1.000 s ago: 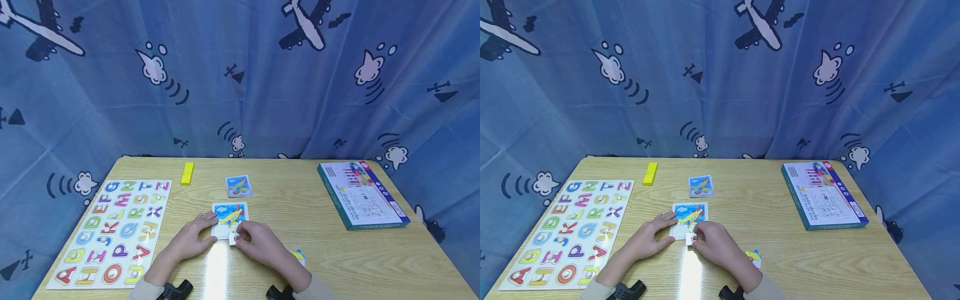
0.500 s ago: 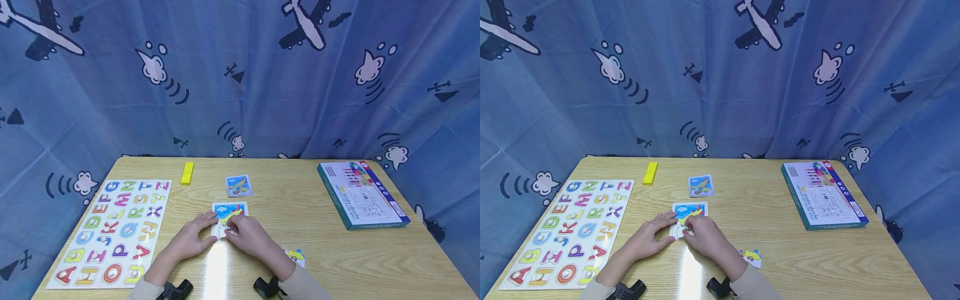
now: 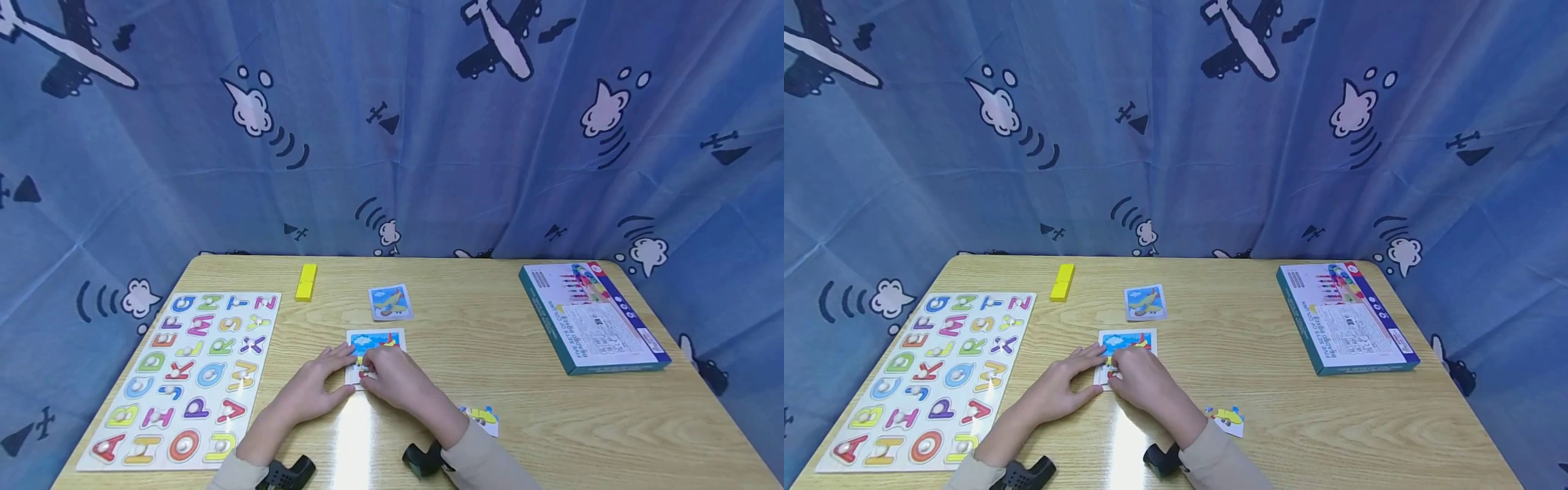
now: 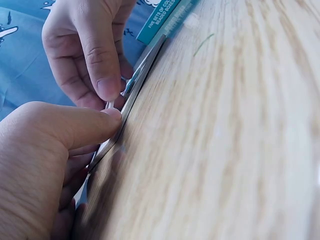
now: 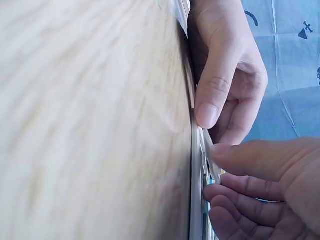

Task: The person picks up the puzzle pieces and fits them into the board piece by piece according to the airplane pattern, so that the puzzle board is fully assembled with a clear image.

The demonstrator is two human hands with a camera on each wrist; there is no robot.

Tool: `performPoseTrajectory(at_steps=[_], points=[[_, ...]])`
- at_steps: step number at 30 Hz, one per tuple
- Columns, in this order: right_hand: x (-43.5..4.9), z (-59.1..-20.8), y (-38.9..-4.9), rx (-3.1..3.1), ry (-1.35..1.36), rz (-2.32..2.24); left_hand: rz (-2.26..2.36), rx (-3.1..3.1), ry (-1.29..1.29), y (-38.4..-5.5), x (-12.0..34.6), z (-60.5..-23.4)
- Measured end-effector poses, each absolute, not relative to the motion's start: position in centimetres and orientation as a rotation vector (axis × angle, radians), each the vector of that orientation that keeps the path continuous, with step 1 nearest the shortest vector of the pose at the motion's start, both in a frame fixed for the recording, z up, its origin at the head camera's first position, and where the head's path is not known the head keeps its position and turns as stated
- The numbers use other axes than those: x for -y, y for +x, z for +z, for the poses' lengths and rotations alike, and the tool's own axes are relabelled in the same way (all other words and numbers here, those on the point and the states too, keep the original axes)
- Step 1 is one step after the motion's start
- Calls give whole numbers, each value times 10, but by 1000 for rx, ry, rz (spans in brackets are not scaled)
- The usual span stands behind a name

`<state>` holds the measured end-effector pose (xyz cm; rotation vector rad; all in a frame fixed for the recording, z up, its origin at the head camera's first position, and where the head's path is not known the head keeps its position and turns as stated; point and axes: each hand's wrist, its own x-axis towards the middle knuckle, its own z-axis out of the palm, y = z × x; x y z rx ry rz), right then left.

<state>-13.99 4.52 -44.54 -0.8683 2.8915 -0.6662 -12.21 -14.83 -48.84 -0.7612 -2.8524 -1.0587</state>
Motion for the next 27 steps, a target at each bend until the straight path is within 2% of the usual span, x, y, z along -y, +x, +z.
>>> performPoseTrajectory(at_steps=[14,27], points=[[-41,-447,-142,-2929,-927,-567,-1065,2873,-749,-122,147,-487],[-41,-451,-139,-2886,-808,-656,-1061,2855,-786,-122,149,-489]])
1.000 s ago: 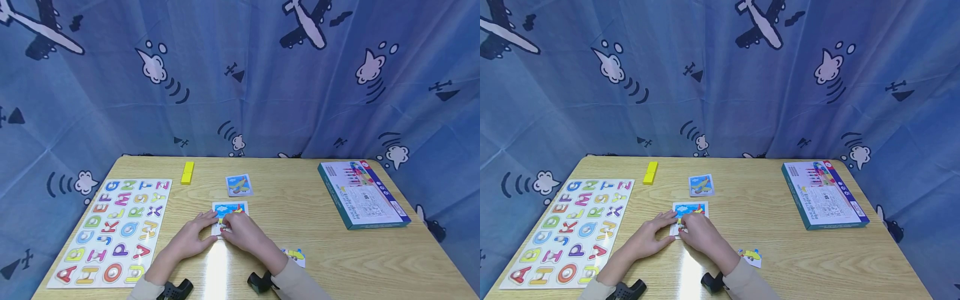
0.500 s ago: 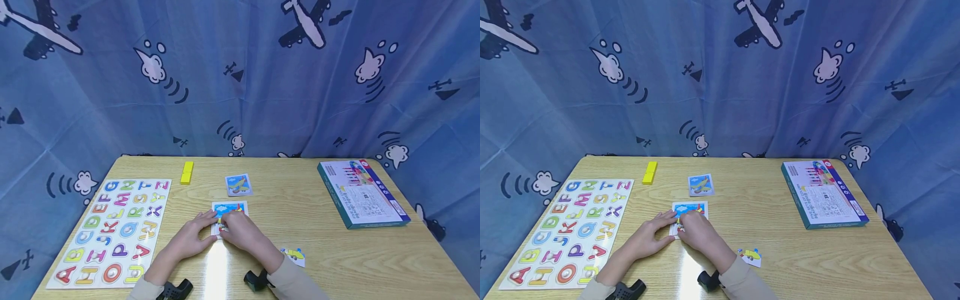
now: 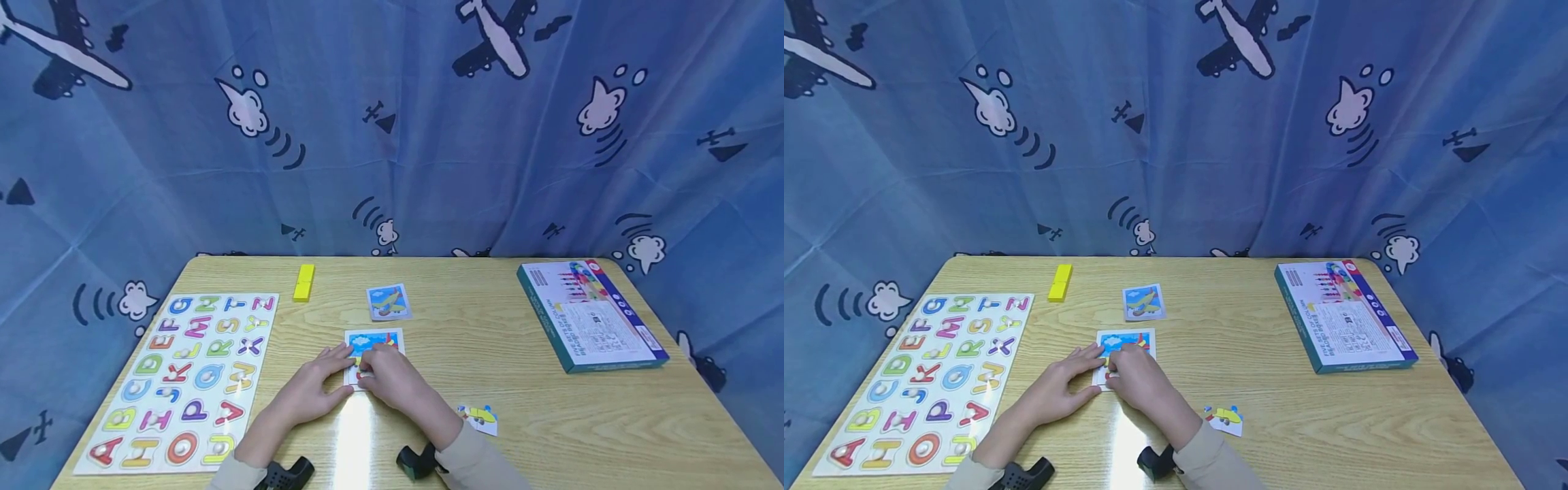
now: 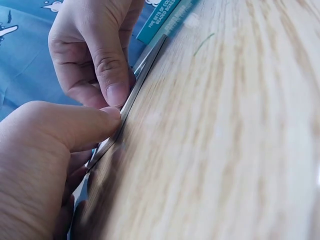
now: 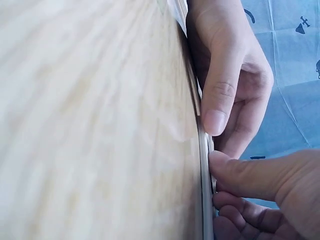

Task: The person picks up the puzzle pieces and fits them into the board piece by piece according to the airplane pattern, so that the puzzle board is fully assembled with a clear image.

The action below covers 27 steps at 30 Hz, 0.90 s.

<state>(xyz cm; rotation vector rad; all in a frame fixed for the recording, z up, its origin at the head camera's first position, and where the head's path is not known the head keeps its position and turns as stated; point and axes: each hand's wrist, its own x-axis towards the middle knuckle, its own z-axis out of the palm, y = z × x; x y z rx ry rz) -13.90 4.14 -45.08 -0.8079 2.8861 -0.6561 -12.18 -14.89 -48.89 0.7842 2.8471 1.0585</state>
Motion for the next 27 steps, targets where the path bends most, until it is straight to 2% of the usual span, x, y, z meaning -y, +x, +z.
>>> performPoseTrajectory(at_steps=[12,21,27], points=[[-43,-456,-140,-2868,-812,-751,1096,-2851,993,-121,151,-489],[-55,-450,-138,-2814,-829,-751,1060,-2845,966,-121,150,-488],[-80,-440,-129,-2753,-791,-852,1057,-2829,962,-122,149,-488]])
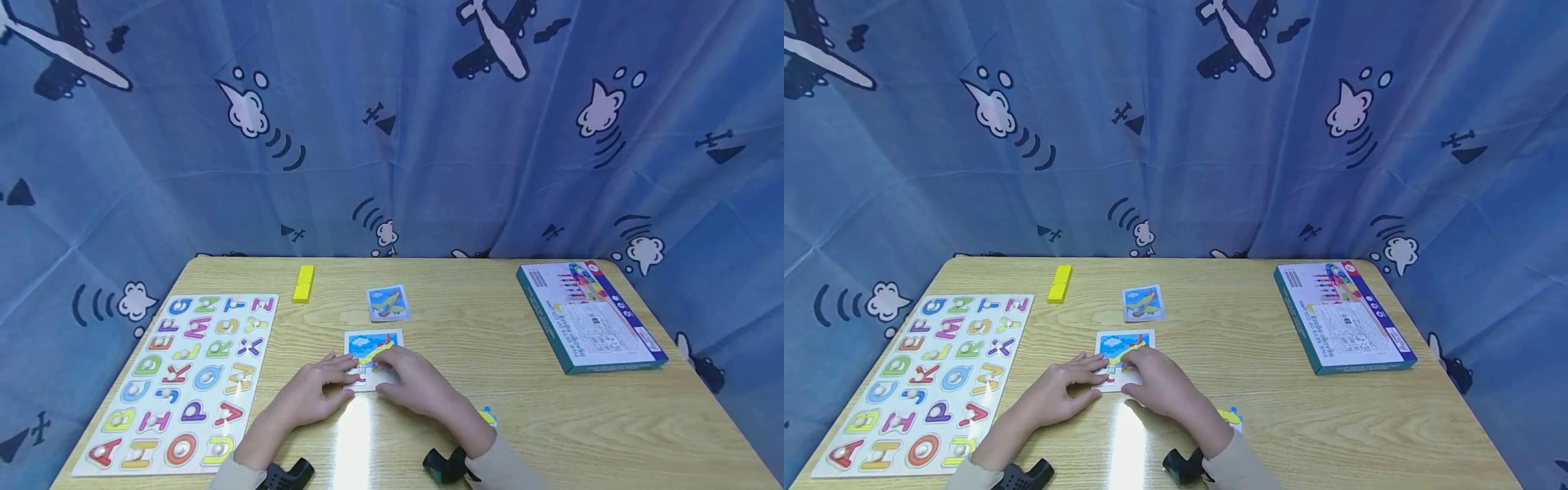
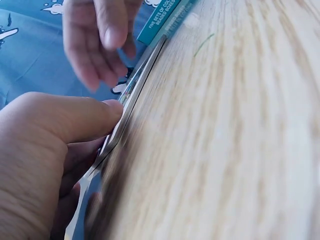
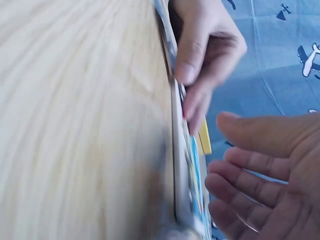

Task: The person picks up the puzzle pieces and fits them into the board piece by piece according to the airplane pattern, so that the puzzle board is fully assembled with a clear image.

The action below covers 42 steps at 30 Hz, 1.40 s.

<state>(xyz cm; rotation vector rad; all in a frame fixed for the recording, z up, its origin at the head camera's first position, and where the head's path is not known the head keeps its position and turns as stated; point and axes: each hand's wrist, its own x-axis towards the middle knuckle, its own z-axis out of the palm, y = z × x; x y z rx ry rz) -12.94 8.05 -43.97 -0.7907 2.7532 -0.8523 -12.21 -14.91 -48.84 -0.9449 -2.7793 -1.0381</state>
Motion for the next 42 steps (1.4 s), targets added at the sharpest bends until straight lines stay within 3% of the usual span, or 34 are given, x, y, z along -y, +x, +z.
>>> performPoseTrajectory(at_steps=[11,20,42], points=[[-157,-431,-108,-2649,-596,-966,-1052,2802,-921,-122,145,-486],[-204,-436,-93,-2701,-661,-886,-1071,2804,-899,-123,146,-486],[-213,-456,-85,-2796,-793,-792,-1075,2774,-920,-122,148,-489]])
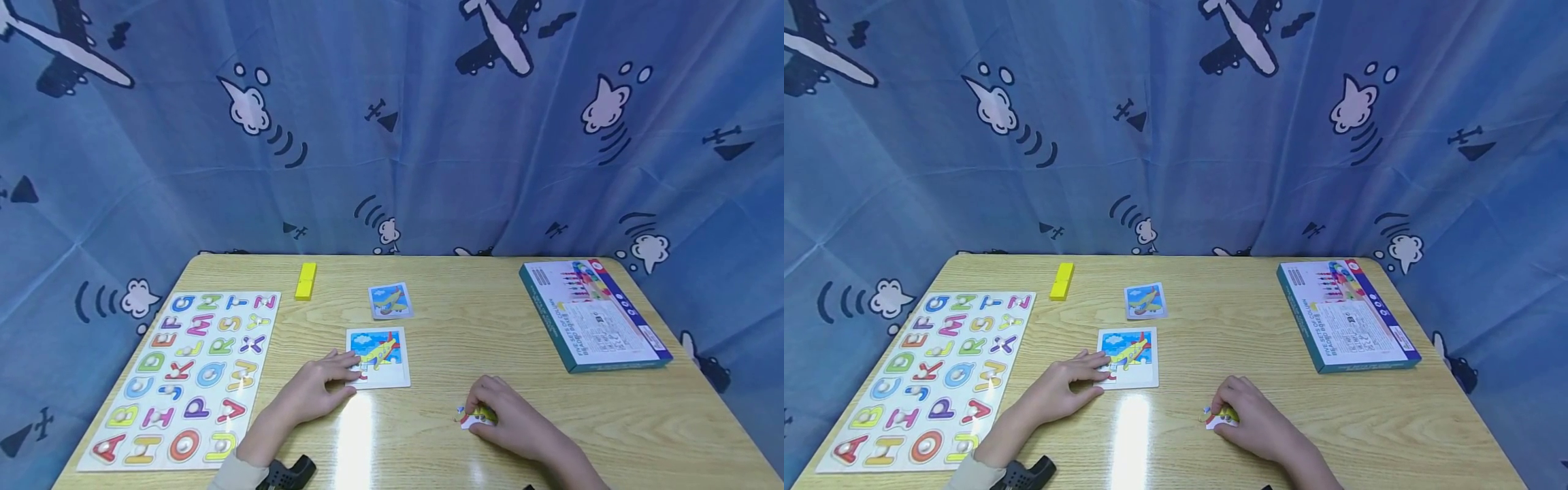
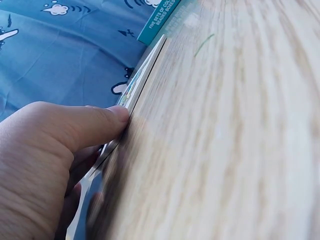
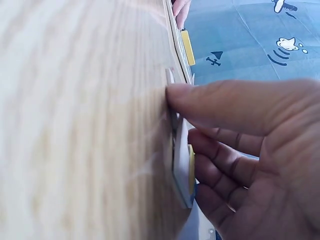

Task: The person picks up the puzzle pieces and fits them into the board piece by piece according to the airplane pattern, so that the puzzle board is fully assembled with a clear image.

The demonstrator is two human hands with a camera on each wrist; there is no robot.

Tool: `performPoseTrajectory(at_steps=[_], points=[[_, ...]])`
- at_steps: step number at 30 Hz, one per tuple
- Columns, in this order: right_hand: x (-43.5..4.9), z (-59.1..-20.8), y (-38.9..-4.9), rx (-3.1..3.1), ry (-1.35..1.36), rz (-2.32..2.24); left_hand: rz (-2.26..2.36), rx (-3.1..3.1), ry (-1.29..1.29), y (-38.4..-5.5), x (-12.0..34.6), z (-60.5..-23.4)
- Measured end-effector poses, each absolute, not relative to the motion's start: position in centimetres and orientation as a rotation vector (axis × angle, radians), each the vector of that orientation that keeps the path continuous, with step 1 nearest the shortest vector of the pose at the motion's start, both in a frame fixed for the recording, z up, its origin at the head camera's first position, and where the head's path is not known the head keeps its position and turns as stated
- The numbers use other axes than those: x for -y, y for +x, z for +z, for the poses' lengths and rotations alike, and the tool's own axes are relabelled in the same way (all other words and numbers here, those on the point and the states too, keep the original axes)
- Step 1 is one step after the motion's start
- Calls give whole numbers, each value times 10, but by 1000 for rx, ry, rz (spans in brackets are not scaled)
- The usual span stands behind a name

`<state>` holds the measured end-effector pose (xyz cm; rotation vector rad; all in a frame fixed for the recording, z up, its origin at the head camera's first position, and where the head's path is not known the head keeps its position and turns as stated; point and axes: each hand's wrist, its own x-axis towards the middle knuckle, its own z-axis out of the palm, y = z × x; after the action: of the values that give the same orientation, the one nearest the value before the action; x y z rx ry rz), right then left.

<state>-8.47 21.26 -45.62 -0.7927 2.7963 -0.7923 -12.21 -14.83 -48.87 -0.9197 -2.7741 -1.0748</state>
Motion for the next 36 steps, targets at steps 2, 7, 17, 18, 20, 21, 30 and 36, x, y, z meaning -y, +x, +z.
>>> performPoseTrajectory(at_steps=[2,7,17,18,20,21,30,36], points=[[-213,-457,-84,-2796,-784,-793,-1076,2776,-919,-122,148,-489],[-213,-457,-84,-2794,-732,-778,-1069,2778,-917,-122,148,-489],[-217,-455,-85,-2751,-724,-784,-1075,2788,-909,-121,148,-488],[-218,-455,-85,-2742,-725,-789,-1077,2791,-908,-121,148,-488],[-218,-456,-85,-2738,-740,-800,-1076,2795,-907,-121,148,-488],[-218,-456,-85,-2740,-751,-802,-1077,2796,-906,-121,148,-488],[-215,-460,-84,-2779,-876,-867,-1087,2799,-897,-121,148,-488],[-213,-458,-84,-2763,-849,-892,-1082,2806,-886,-121,148,-488]])
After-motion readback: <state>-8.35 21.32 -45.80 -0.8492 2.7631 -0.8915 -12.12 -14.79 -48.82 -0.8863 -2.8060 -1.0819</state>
